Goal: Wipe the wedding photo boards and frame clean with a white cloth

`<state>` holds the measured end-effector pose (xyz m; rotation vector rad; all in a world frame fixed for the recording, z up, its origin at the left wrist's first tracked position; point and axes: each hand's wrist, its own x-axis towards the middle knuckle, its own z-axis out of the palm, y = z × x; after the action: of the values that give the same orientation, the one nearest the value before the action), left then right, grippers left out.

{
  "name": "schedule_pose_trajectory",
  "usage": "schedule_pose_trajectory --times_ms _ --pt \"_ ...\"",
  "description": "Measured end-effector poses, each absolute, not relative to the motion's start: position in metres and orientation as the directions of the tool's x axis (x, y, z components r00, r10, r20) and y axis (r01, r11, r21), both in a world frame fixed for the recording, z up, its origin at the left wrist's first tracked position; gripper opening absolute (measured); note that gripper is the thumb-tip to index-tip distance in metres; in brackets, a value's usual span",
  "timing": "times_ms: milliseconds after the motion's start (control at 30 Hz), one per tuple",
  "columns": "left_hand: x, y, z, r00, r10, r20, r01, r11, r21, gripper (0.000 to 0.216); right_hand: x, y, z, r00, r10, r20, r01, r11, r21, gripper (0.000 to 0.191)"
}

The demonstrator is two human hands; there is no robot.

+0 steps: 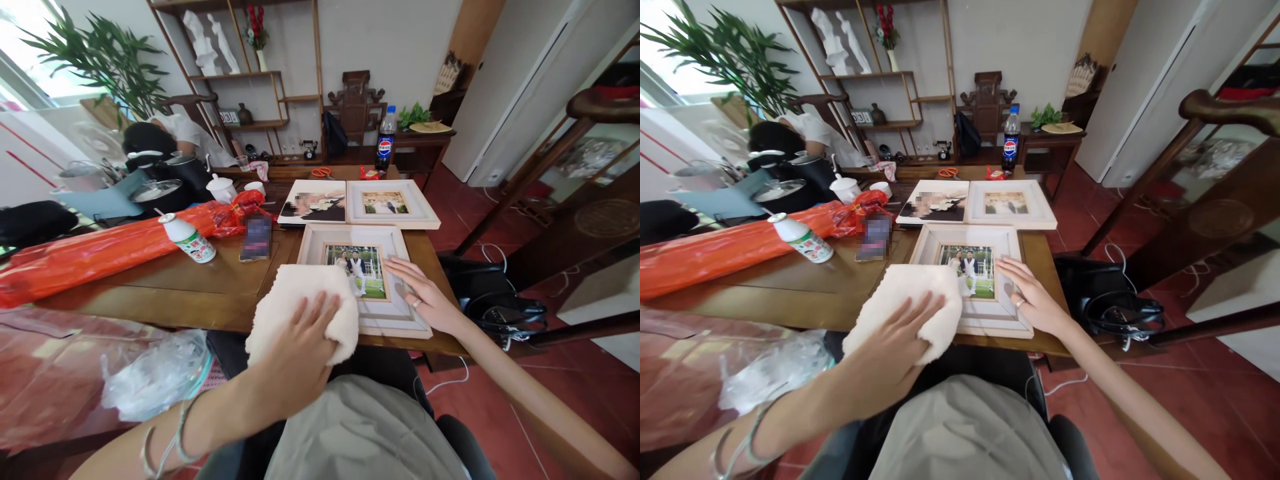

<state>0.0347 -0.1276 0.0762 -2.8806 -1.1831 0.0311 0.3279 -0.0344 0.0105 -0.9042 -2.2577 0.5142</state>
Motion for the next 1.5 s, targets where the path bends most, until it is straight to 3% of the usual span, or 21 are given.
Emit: schedule_pose_trajectory --times_ms 233,400,567,733,833,967,1133,1267,1367,1500 --pt "0.031 -0.045 0.065 0.539 0.838 0.084 0.836 -0.520 -0.178 0.026 0.329 -0.034 0.010 -0.563 0.713 0.417 0.472 0.692 -0.546 0.063" --pt "0.027 0.021 0.066 0.658 0.744 0.117 0.743 -0.615 -0.264 0.031 0.329 -0.034 0.010 -0.561 0.711 0.424 0.468 0.695 -0.546 0.060" --pt "0.031 0.027 0.065 0.725 0.688 0.042 0.680 -0.704 -0.204 0.031 0.330 -0.034 0.010 -0.569 0.717 0.403 0.468 0.686 -0.557 0.061" --pt "0.041 -0.051 0.083 0.772 0.624 -0.118 0.623 -0.781 -0.049 0.026 0.330 -0.034 0.010 -0.570 0.719 0.398 0.467 0.682 -0.563 0.061" --pt "0.045 -0.094 0.091 0.816 0.566 -0.121 0.571 -0.821 0.013 0.022 0.329 -0.034 0.011 -0.567 0.722 0.397 0.470 0.679 -0.564 0.060" --pt "0.045 -0.099 0.080 0.784 0.619 -0.046 0.619 -0.785 -0.021 0.019 0.329 -0.035 0.011 -0.567 0.721 0.398 0.470 0.680 -0.563 0.060" --pt "0.034 -0.039 0.061 0.662 0.748 0.053 0.741 -0.641 -0.200 0.023 0.330 -0.034 0.010 -0.572 0.719 0.396 0.469 0.682 -0.561 0.060" --pt "0.026 0.012 0.058 0.671 0.730 0.130 0.728 -0.616 -0.301 0.028 0.330 -0.034 0.009 -0.577 0.707 0.409 0.457 0.694 -0.556 0.060" --pt "0.025 0.033 0.058 0.721 0.684 0.111 0.682 -0.672 -0.290 0.030 0.330 -0.034 0.009 -0.576 0.706 0.412 0.454 0.695 -0.558 0.060" --pt "0.033 0.021 0.064 0.754 0.657 0.003 0.647 -0.742 -0.174 0.028 0.330 -0.034 0.009 -0.574 0.708 0.411 0.453 0.693 -0.561 0.059"
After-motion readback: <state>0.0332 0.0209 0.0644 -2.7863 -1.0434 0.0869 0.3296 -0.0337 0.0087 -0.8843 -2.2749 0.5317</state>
